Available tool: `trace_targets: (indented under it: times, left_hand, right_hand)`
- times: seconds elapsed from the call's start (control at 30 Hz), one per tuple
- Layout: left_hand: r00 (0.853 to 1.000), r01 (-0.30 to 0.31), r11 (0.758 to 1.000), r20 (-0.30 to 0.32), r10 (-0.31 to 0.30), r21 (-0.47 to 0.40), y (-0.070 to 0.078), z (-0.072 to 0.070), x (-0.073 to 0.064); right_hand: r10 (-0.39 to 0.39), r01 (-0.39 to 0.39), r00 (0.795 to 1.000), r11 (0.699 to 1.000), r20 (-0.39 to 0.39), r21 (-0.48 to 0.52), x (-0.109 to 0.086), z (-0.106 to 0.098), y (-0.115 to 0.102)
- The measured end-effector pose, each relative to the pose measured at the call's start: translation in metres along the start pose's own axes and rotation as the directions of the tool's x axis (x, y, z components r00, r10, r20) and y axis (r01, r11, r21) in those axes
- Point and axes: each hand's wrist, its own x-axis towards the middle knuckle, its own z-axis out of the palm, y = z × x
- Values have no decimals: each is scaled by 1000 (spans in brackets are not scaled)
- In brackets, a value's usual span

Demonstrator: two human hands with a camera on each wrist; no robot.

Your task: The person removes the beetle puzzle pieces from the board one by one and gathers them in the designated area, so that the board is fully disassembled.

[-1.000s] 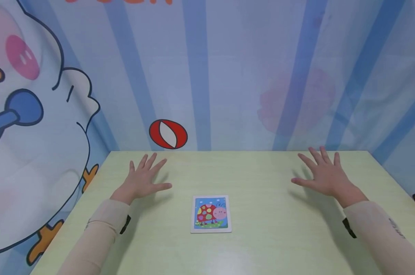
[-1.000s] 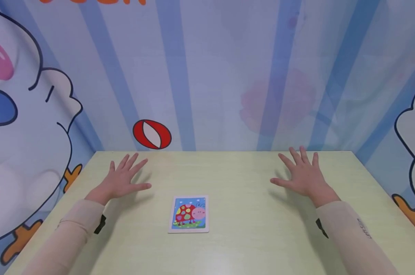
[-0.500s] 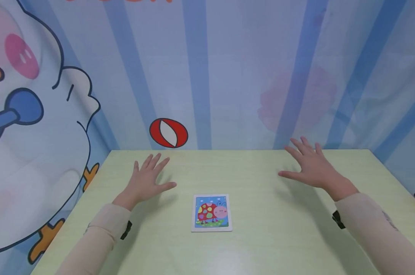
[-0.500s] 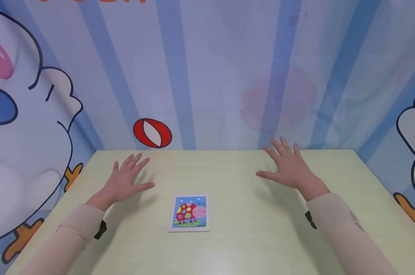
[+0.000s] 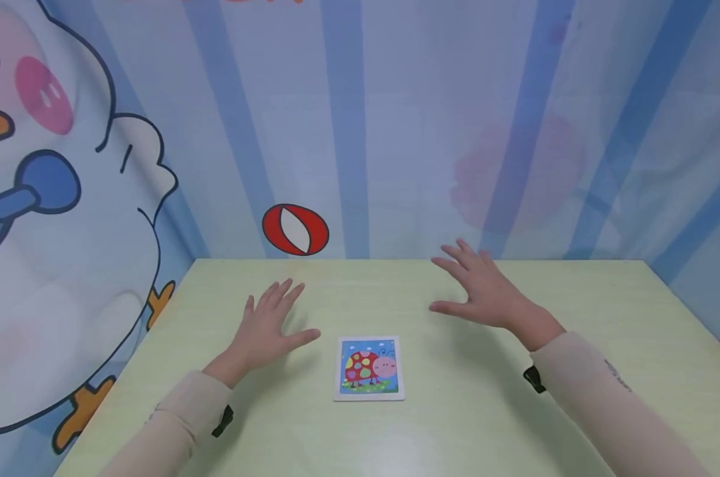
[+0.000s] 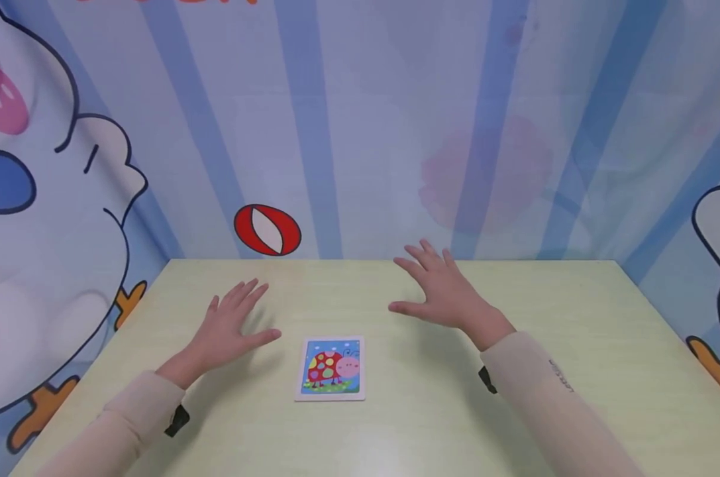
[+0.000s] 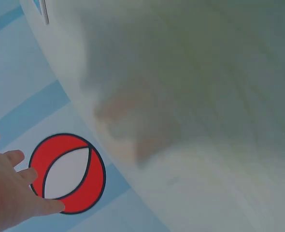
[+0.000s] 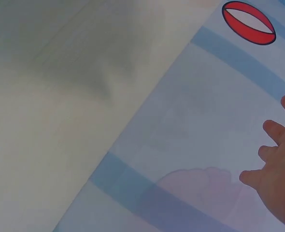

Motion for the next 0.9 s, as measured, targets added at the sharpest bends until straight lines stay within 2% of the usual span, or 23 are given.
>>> trace_targets:
  times: [0.2, 0.47, 0.63, 0.9]
  left_hand:
    - [1000, 1, 1000, 25, 0, -29, 14, 8, -7]
    - [990, -10, 999, 138, 15, -35, 29, 24, -13]
    - [982, -12, 1000, 190, 16, -24, 31, 31, -16]
    - [969, -34, 999, 243, 36, -11, 35, 34, -18]
  right_hand:
    - [-42, 43, 999, 998, -10, 47, 13, 14, -21]
    - [-131, 131, 991, 989, -2, 69, 24, 38, -45]
    - [-139, 135, 989, 988, 52, 75, 30, 52, -58]
    - [-134, 122, 984, 987, 117, 109, 39, 70, -73]
